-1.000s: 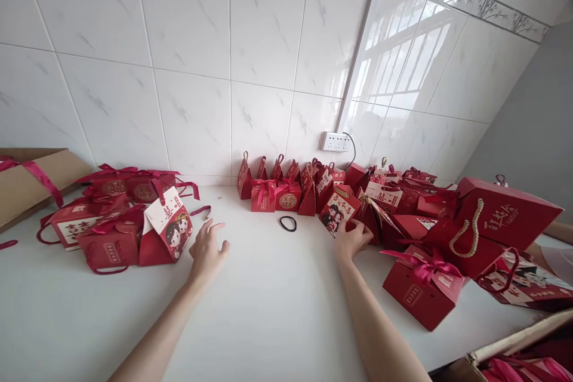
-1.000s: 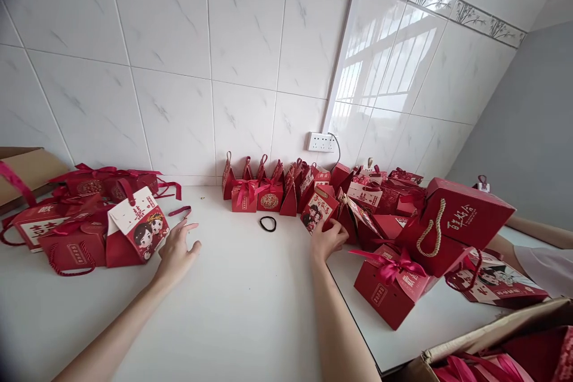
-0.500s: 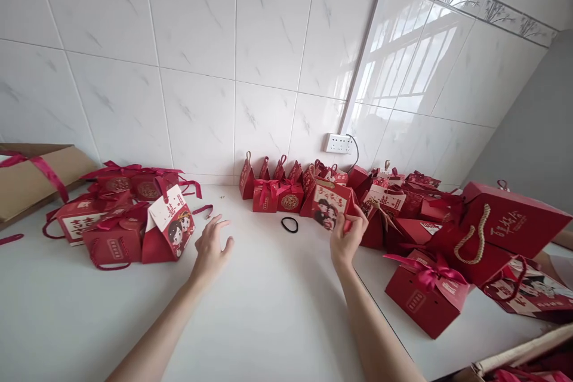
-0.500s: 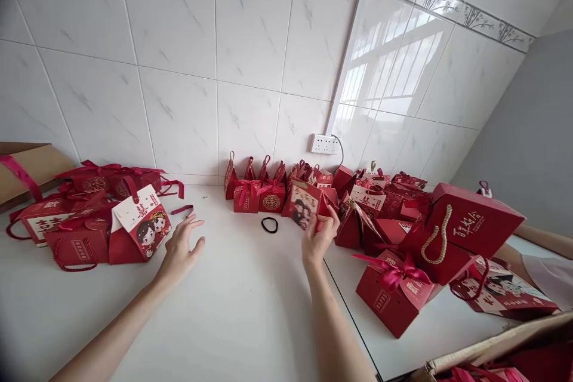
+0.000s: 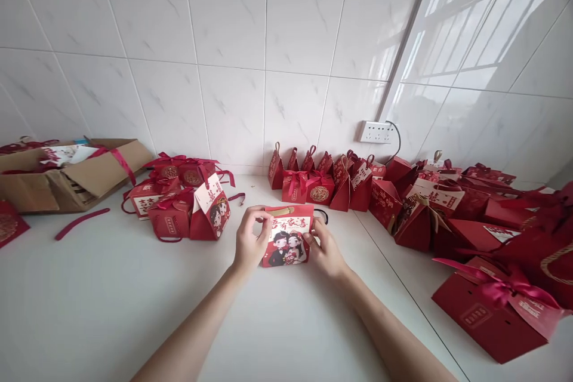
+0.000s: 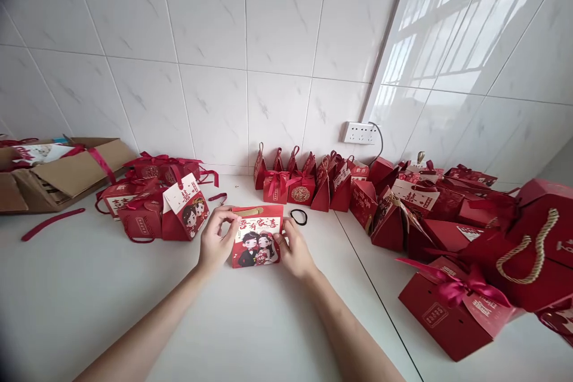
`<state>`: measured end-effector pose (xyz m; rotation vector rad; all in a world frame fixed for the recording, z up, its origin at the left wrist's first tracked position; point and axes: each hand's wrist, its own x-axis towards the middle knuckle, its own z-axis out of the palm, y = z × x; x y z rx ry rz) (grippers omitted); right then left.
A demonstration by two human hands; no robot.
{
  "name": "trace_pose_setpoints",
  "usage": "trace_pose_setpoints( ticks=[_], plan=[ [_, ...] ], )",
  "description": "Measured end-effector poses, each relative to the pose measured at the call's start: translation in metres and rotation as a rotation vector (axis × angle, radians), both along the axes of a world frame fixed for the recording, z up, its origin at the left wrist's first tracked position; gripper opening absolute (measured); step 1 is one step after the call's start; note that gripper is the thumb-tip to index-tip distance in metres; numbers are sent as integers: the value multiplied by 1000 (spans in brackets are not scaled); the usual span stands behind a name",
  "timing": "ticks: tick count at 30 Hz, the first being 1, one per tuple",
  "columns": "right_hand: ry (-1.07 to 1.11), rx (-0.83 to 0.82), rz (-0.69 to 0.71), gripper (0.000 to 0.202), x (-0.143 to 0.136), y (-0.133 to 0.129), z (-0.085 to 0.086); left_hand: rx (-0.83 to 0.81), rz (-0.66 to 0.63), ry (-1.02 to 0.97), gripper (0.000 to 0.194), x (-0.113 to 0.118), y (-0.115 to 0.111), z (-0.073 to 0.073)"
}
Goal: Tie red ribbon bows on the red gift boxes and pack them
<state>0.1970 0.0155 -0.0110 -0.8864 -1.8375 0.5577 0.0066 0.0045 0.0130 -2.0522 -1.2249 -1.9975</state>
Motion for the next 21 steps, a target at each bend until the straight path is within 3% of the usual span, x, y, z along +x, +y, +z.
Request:
trace_pose_setpoints(
  ticks=[4, 9, 14, 21],
  plan=[
    [-71, 9, 55, 20, -3, -6, 6, 67, 30, -13, 4, -3, 0, 1],
    [-108, 32, 78, 21, -4, -7, 12, 7, 79, -81, 24, -6, 3, -2],
    [-168, 65, 90, 19, 4, -8, 18, -16, 20, -92, 24, -5, -3, 4],
    [-225, 100, 156, 15, -4, -16, 24, 60, 75, -257, 23, -1, -6, 12]
  ],
)
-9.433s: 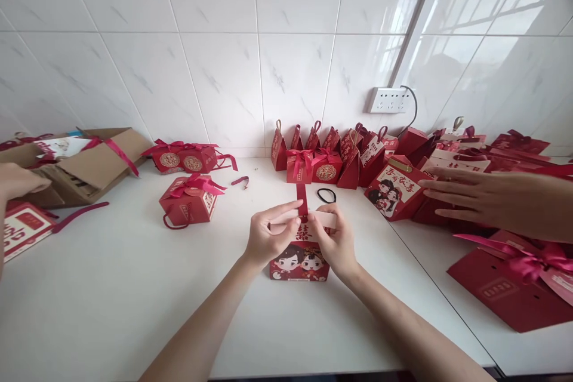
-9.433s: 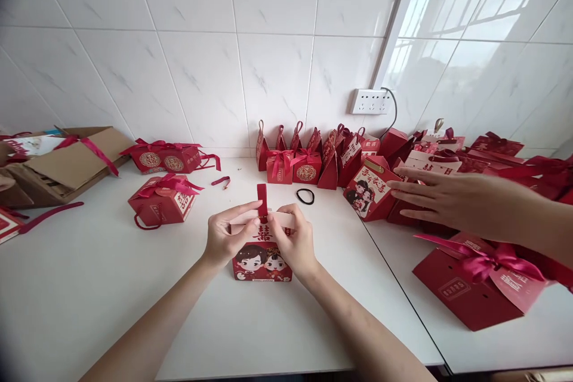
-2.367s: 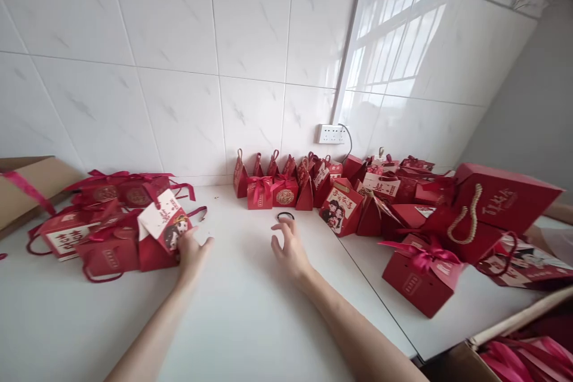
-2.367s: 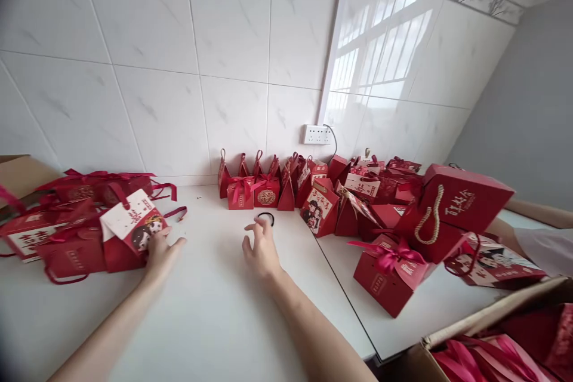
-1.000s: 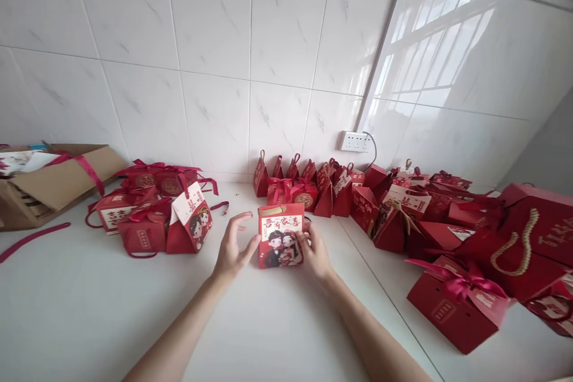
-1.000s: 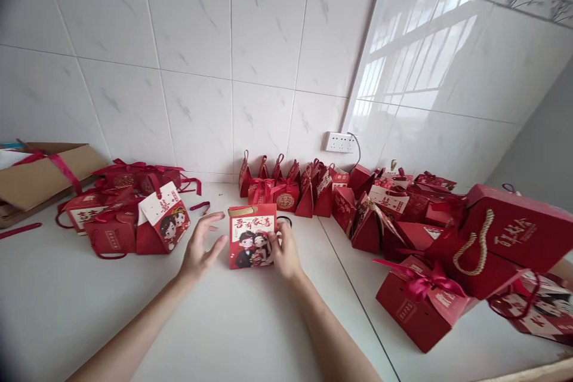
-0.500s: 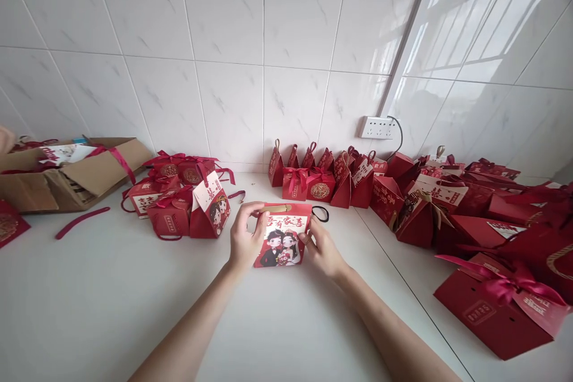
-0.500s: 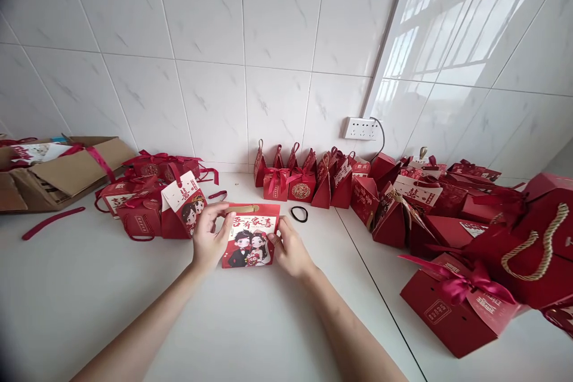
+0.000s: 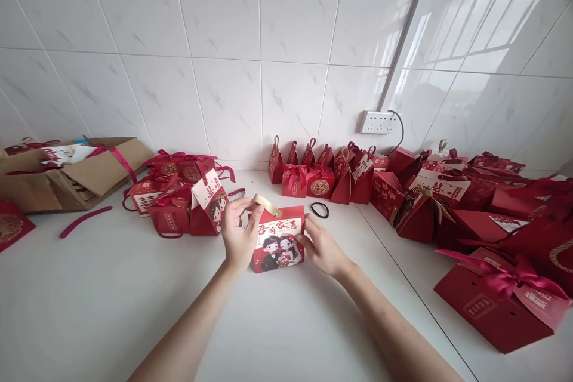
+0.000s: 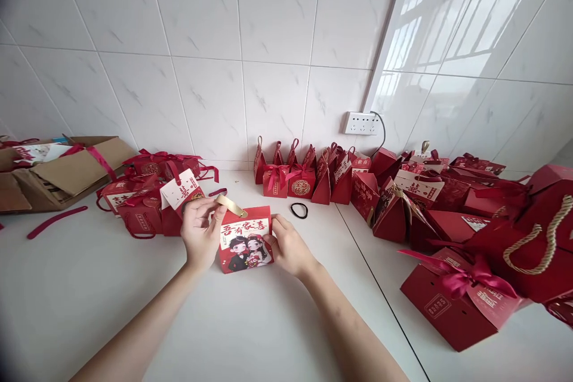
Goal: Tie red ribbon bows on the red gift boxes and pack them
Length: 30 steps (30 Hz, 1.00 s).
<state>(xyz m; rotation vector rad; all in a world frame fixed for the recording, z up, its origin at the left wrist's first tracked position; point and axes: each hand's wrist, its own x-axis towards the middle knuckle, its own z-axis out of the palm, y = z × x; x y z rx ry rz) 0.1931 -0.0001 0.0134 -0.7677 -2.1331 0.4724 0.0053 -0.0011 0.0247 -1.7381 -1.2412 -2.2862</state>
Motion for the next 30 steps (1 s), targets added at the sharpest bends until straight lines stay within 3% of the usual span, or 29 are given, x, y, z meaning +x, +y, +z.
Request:
trace_pose_setpoints(
  ticks=[5, 10, 16, 19, 24, 27, 30],
  plan=[
    [-23, -21, 5, 15, -4, -5, -2, 78, 120, 187, 5, 1, -5, 4],
    [-11, -25, 7, 18, -2, -7, -3, 167, -8, 454, 11, 2, -11, 9],
    [-27, 29, -1, 18, 0, -7, 0, 162, -105, 371, 12, 0, -7, 3],
    [-23, 73, -83, 16, -1, -8, -5, 155, -174, 383, 12, 3, -10, 4],
    [302, 247, -236, 14, -9, -9, -13, 165, -283, 371, 17, 14, -17, 10],
    [449, 388, -215, 28, -14, -12, -10, 155, -340, 350, 21, 20, -21, 11],
    [437, 475, -188, 37, -16, -17, -1, 157, -388, 347, 26, 24, -23, 9]
  ],
)
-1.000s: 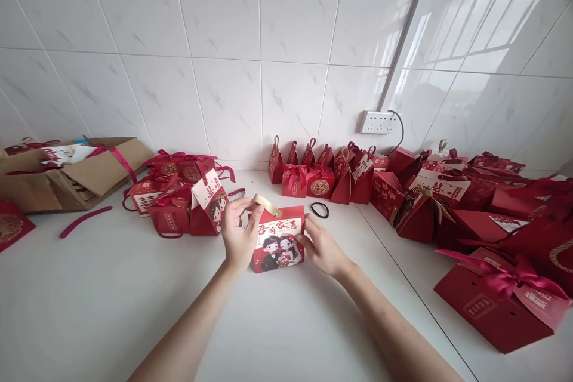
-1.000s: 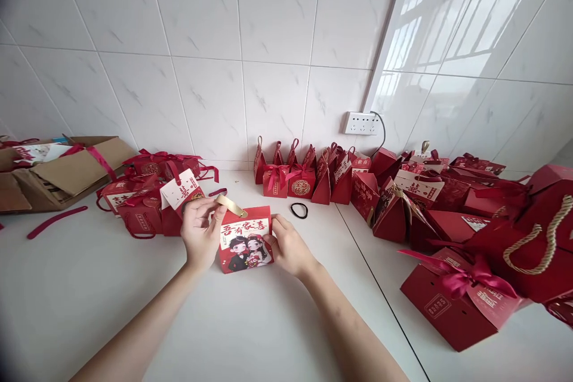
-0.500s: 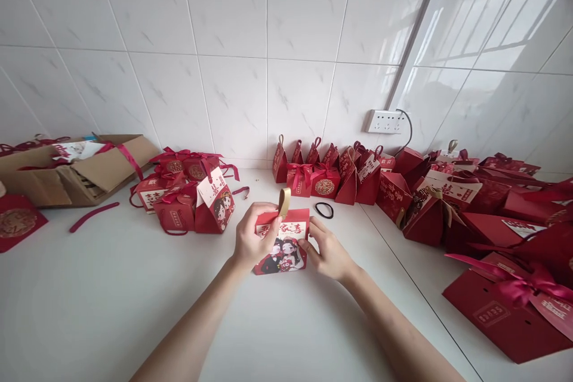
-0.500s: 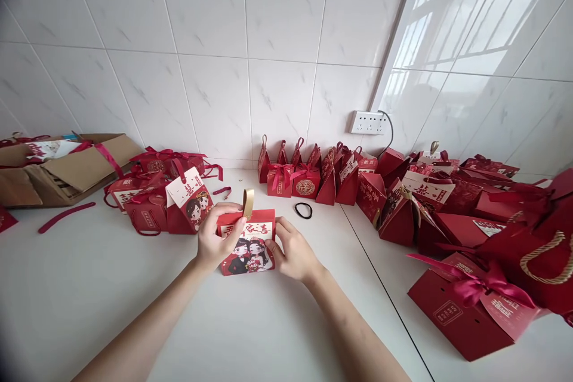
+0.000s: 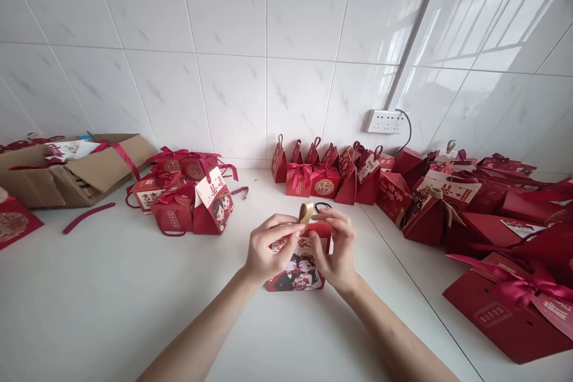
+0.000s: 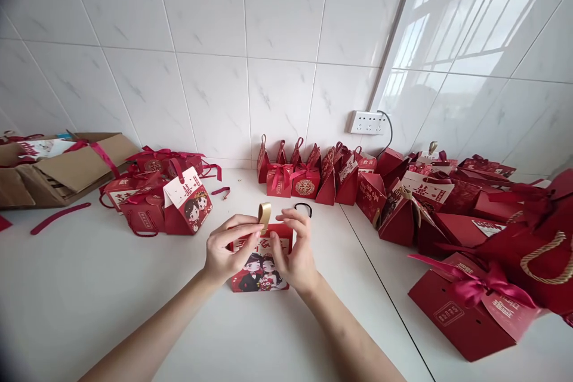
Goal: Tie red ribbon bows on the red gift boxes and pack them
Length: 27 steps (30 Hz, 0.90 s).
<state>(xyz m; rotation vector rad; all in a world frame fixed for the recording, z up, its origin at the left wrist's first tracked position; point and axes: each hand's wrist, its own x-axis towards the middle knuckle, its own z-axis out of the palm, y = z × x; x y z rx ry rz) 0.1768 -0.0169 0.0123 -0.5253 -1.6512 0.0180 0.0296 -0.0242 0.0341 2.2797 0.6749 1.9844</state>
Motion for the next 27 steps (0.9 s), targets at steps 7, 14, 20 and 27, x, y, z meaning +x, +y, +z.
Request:
trace_pose_setpoints(
  ticks=[7, 14, 20, 27],
  plan=[
    [-81, -25, -50, 22, -1, -8, 10, 2, 18, 8, 27, 1, 0, -2],
    [-64, -14, -59, 21, -2, -7, 8, -17, 22, 13, 29, 1, -1, -1],
    [-74, 51, -101, 21, -2, -7, 7, -14, 48, 16, 29, 0, -2, 0],
    [-69, 24, -84, 18, -2, -8, 7, 5, 69, 29, 28, 1, -1, -2]
  ],
)
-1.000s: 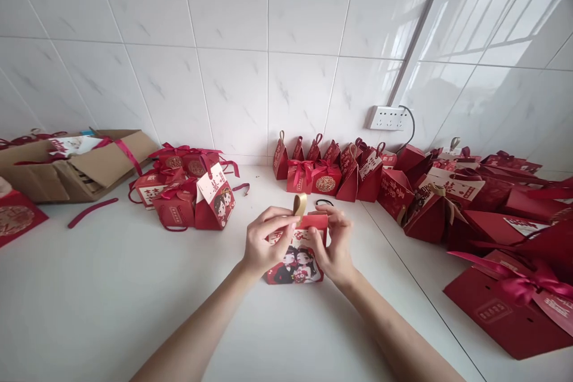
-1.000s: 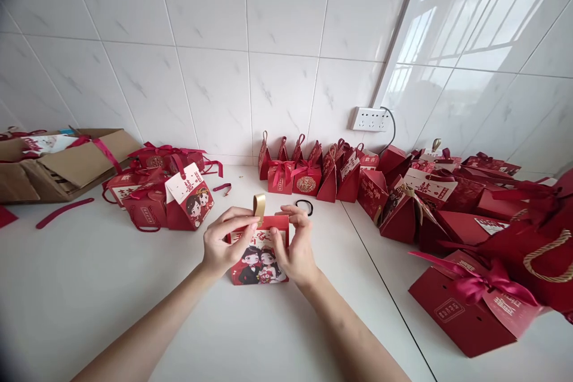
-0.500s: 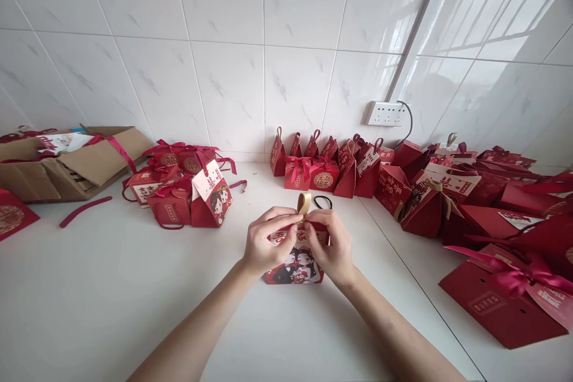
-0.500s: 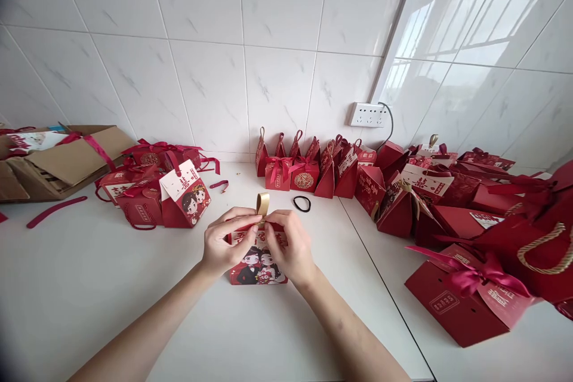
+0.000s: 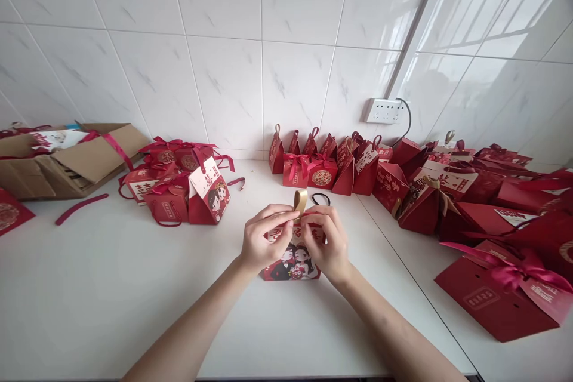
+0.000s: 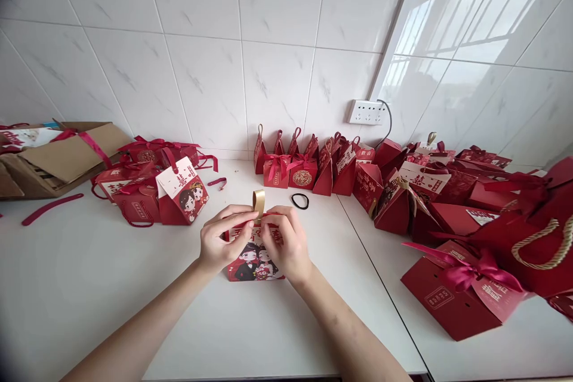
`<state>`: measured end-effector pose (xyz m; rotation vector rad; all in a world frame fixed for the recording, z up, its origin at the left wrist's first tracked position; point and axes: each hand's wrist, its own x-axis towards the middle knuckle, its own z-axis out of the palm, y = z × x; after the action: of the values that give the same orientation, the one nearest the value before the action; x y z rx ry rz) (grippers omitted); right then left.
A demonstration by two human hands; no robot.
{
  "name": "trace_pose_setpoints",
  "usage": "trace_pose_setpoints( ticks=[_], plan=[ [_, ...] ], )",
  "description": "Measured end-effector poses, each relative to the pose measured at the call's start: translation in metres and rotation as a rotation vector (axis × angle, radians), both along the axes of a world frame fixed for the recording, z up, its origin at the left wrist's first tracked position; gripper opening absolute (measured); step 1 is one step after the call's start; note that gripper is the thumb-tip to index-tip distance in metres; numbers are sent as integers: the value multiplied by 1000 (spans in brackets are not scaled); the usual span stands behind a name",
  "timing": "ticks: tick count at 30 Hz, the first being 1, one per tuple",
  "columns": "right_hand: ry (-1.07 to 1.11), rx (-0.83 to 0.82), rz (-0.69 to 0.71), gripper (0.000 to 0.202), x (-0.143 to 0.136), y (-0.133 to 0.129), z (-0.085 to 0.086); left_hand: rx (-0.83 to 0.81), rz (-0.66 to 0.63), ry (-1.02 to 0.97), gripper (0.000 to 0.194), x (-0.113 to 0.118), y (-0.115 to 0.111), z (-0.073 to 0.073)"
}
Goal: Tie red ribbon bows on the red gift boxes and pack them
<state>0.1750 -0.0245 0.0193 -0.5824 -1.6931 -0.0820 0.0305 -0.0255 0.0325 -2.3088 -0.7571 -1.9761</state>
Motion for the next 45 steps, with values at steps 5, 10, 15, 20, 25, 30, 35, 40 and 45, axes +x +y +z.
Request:
trace_pose_setpoints(
  ticks=[5, 10, 15, 20, 25, 30, 35, 40, 45],
  plan=[
    [-26, 2, -17, 15, -1, 0, 1, -1, 17, -11, 27, 0, -1, 2],
    [2, 9, -9, 21, 0, 1, 1, -3, -4, -19, 26, 0, -1, 2],
    [-13, -6, -22, 21, 1, 2, -1, -4, 3, -31, 25, 1, -1, 1],
    [1, -37, -1, 20, 1, 3, -1, -5, 40, -37, 24, 2, -1, 0],
    [16, -50, 3, 17, 3, 4, -3, -2, 59, -19, 22, 2, -1, -1],
    [15, -53, 0, 15, 2, 5, -2, -20, 72, -22, 21, 1, -2, 1],
    [33, -73, 2, 12, 1, 4, -1, -15, 55, -22, 22, 1, -2, 1],
    [48, -94, 1, 10, 1, 3, 0, -47, 52, -27, 21, 1, -2, 1],
    [21, -56, 23, 15, 1, 2, 4, -46, 42, -28, 20, 1, -2, 3]
  ],
)
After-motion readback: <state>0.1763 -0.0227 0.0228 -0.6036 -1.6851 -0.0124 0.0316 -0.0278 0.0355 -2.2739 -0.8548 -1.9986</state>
